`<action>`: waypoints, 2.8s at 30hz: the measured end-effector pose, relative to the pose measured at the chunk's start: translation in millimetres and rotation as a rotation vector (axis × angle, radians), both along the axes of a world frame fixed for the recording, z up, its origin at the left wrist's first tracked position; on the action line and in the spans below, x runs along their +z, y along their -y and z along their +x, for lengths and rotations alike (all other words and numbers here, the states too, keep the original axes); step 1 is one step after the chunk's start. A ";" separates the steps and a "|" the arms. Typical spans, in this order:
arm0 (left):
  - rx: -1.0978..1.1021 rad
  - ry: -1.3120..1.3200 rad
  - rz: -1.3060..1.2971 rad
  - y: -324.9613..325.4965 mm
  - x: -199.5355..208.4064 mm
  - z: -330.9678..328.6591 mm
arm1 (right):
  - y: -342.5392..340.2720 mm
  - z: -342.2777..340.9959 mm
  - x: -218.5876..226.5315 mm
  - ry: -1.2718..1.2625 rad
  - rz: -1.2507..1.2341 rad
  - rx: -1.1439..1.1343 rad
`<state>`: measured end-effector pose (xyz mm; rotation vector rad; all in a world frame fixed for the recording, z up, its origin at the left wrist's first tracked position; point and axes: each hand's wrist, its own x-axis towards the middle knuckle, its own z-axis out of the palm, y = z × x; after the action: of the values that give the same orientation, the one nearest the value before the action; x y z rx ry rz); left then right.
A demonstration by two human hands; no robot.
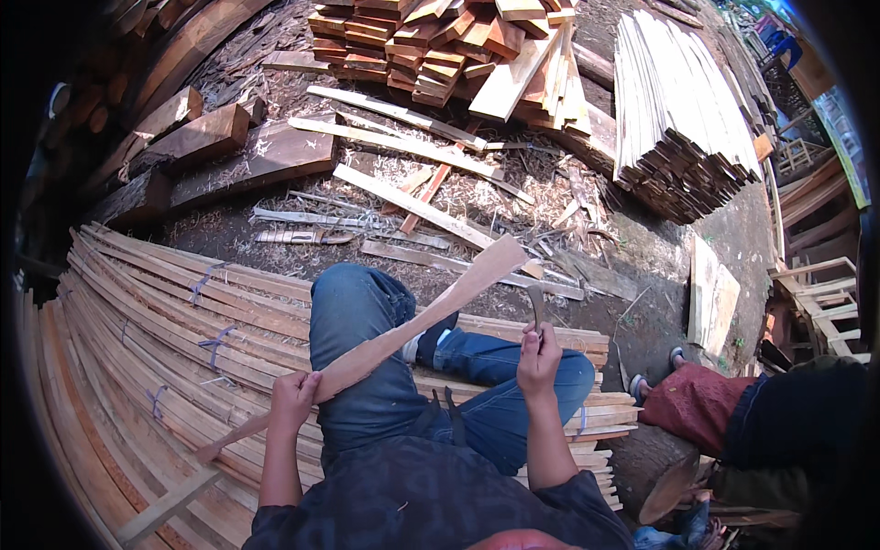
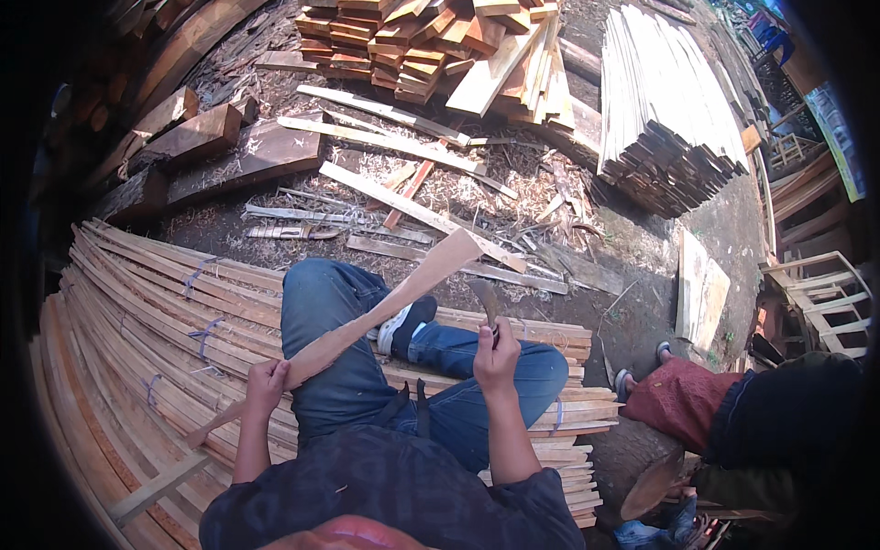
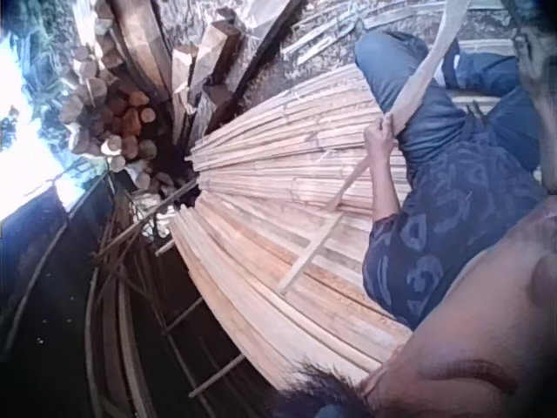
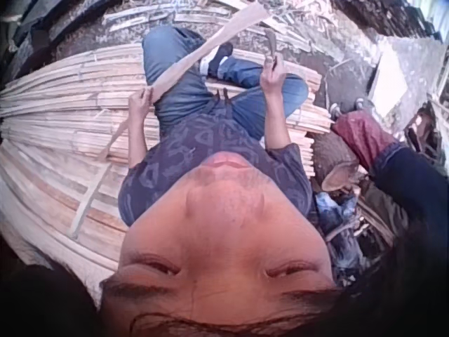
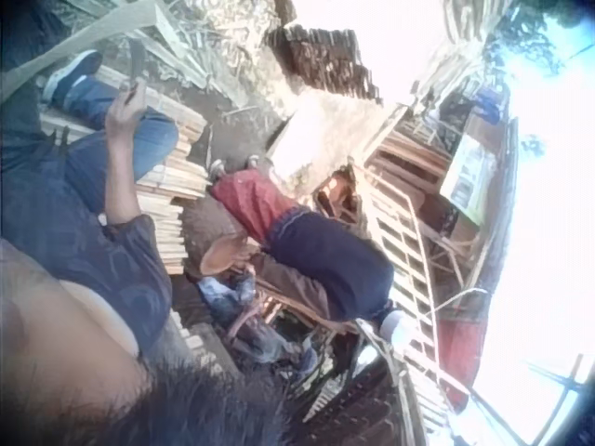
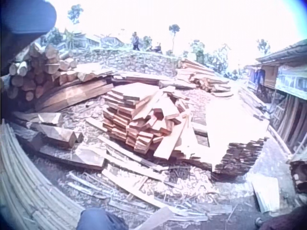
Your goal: The person sits on the ground and uses a knife to shave thin strips from a long piece of wood held against their leg. They repeatedly pull the knife along the wood to remove layers, creating a pile of wood shavings.
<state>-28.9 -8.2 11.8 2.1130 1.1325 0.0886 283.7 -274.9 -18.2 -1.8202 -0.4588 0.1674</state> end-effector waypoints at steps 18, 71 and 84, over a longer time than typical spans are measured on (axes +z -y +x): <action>-0.061 0.014 -0.163 -28.4 -16.0 -19.3 | -23.5 41.4 50.8 0.356 -0.619 0.099; 0.020 -0.064 -0.238 -39.6 -22.8 -21.4 | -33.6 49.6 22.9 0.451 -0.500 0.043; 0.023 -0.076 -0.266 -38.2 -19.2 -12.6 | -41.2 13.9 14.4 0.337 -0.398 0.086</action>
<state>-41.6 30.0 -7.4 1.8803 1.1455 -0.1263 297.6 -233.7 -3.8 -2.2325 -0.7850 0.0084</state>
